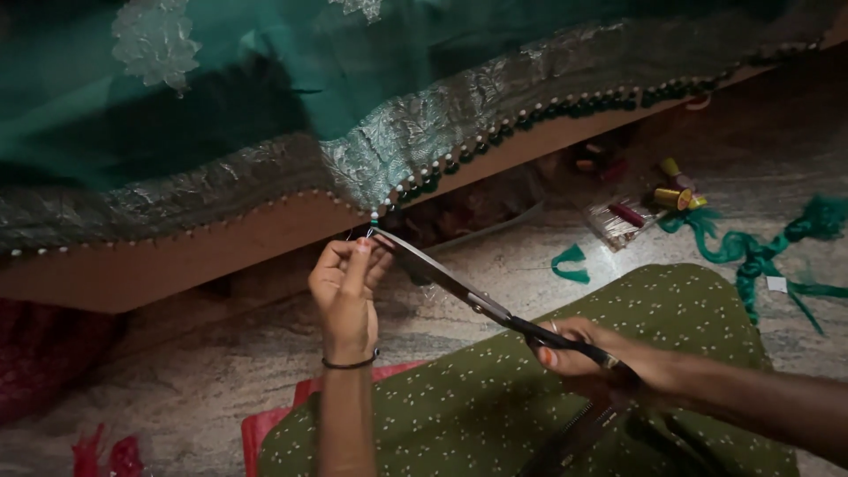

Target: Attaching decorative pearls and a green ribbon to the edge of a green fabric using a needle and thread.

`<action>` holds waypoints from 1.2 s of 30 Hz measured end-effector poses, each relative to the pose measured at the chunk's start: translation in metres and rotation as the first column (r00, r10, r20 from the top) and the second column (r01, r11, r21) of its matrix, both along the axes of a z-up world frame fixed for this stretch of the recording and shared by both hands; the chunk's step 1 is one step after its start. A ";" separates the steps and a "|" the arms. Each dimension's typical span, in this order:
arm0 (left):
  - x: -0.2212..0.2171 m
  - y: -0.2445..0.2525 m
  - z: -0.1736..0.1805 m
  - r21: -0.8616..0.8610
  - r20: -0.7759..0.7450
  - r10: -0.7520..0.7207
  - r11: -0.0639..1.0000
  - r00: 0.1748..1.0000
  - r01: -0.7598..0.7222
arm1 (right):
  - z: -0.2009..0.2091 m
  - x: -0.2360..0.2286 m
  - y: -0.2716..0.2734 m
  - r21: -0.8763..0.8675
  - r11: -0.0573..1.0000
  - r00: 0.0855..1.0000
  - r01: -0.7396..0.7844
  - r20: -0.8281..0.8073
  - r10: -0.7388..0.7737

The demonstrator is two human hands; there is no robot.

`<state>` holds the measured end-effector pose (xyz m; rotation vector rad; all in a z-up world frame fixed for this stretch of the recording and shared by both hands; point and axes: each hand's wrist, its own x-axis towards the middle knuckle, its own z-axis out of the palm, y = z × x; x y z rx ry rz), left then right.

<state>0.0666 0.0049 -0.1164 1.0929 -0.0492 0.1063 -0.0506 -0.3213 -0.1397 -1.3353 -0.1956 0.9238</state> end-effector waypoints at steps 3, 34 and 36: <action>0.000 -0.002 -0.001 0.009 0.025 0.016 1.000 1.000 -0.017 | -0.003 0.003 0.001 -0.087 0.996 0.994 0.034 -0.097 -0.043; 0.093 -0.004 -0.050 0.253 0.074 -0.131 0.961 0.989 0.108 | 0.064 0.071 -0.025 -0.409 0.899 0.984 0.155 -0.022 -0.179; 0.086 -0.008 -0.042 0.213 0.080 -0.156 0.968 0.984 0.137 | 0.082 0.080 -0.029 -0.470 0.873 0.989 0.131 0.006 -0.145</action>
